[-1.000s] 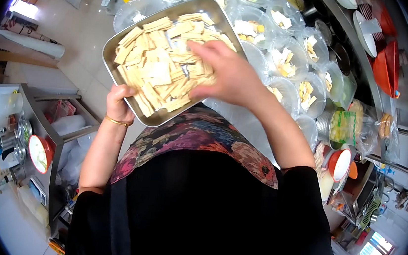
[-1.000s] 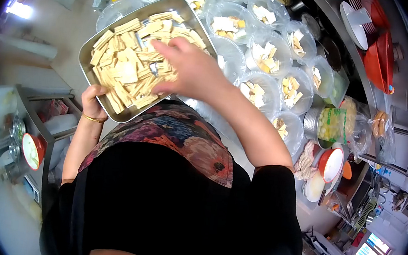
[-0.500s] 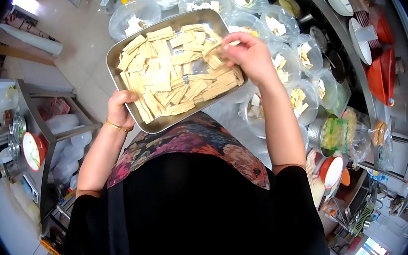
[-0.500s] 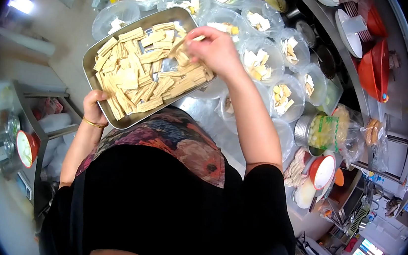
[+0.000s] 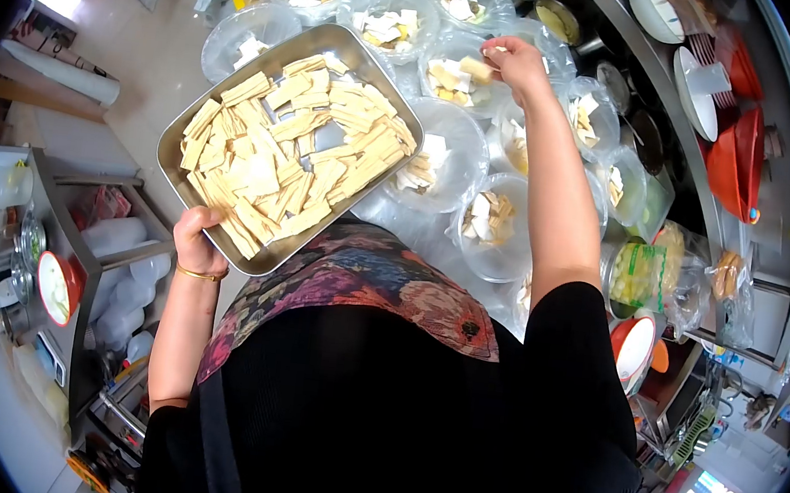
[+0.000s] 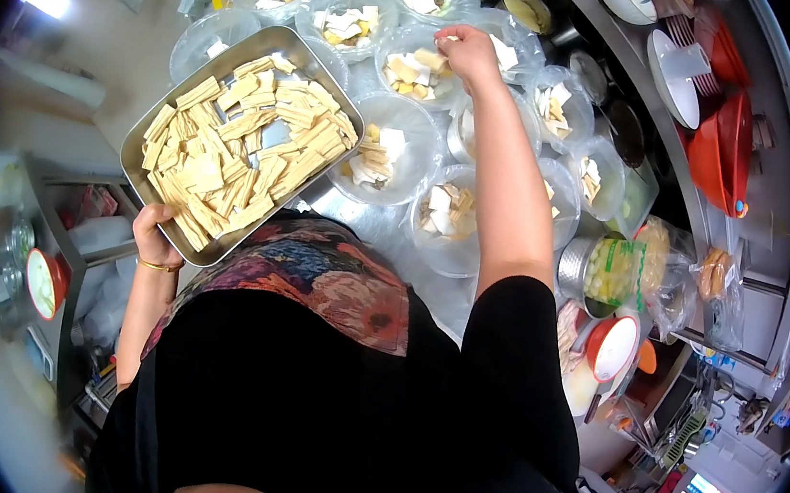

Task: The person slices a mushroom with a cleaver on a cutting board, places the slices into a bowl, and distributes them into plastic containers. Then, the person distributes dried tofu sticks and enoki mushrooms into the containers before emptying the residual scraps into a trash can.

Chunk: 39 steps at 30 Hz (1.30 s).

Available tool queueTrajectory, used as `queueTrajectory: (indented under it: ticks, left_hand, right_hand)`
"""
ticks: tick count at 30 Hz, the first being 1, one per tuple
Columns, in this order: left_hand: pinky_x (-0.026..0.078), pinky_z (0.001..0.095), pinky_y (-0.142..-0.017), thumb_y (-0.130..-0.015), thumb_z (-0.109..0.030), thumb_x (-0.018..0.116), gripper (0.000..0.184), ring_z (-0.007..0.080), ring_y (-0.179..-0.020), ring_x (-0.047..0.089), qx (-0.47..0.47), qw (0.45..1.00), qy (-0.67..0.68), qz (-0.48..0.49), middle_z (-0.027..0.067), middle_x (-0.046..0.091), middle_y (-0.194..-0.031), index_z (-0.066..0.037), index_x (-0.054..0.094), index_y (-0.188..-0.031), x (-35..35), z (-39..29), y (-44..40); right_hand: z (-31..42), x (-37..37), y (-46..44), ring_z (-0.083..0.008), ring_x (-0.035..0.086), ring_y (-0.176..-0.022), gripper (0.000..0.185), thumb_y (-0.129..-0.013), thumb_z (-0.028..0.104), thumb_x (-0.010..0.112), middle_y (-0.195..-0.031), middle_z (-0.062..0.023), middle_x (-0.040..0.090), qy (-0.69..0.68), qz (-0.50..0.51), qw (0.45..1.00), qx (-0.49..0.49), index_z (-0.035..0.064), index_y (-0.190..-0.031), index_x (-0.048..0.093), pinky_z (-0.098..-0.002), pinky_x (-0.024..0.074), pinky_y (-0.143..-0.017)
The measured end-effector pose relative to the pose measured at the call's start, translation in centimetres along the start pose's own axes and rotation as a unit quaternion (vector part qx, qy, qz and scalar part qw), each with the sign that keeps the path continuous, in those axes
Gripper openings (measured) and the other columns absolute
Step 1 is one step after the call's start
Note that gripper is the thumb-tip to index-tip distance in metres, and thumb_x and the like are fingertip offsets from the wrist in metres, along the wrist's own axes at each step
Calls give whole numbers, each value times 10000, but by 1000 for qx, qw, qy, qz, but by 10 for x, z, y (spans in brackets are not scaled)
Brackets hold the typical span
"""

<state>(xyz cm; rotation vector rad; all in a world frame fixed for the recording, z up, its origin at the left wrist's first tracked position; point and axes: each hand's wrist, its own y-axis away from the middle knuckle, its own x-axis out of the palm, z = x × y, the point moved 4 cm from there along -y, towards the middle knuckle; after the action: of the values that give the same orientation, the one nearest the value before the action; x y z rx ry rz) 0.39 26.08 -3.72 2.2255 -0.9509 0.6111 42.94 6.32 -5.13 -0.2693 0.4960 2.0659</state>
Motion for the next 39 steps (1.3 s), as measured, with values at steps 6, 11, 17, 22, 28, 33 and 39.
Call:
queueTrajectory:
  ticks: [6,11,17,22,28,33,39]
  left_hand:
    - [436,393,-888,-641,-34,419,556,308,-992,544,-4,1000,2,-2,224,519,-1113,142,388,-1168,10,-1,5]
    - [471,387,-850,-628,-7,454,527,297,-937,576,-13,1000,-15,-7,196,561,-1046,103,433,-1143,27,8,-4]
    - [429,403,-918,-586,-80,478,713,306,-1069,505,-25,994,-49,91,198,467,-1198,62,302,-1262,82,14,-12]
    - [436,403,-910,-587,-67,468,709,314,-1066,507,-50,993,-35,100,210,465,-1193,65,298,-1262,90,17,-8]
    - [454,400,-884,-586,-28,445,676,313,-1038,520,-41,996,-31,75,205,483,-1162,75,318,-1242,78,22,-10]
    - [465,392,-859,-600,0,428,603,301,-988,547,-57,998,-14,25,194,526,-1099,84,379,-1194,60,22,-9]
    - [457,423,-862,-654,-44,427,524,327,-964,553,-6,1000,-13,21,224,530,-1077,124,407,-1150,47,19,-5]
  right_hand:
    - [20,3,18,-111,587,-694,208,-778,85,549,-804,-43,623,-141,-45,988,-49,75,-967,634,-261,481,-614]
    - [86,74,127,-155,590,-774,341,-783,204,608,-872,-87,600,108,237,950,-173,23,-1069,569,-263,480,-681]
    - [108,124,191,-314,566,-851,677,-700,386,660,-1091,-186,443,265,213,896,-284,87,-1252,406,-375,463,-737]
    - [96,125,176,-237,574,-793,564,-685,196,675,-994,-139,497,164,217,902,-335,58,-1191,467,-313,469,-676]
    - [83,98,149,-107,576,-584,245,-770,-34,582,-753,-86,612,-125,299,946,-34,13,-1005,529,-207,475,-538]
    - [82,60,127,-117,574,-604,174,-761,-33,587,-746,-87,610,-244,248,937,-40,-8,-924,533,-215,470,-555]
    - [64,-70,23,-156,607,-653,235,-745,-59,588,-750,-119,612,-207,-21,966,-151,-65,-965,506,-241,522,-591]
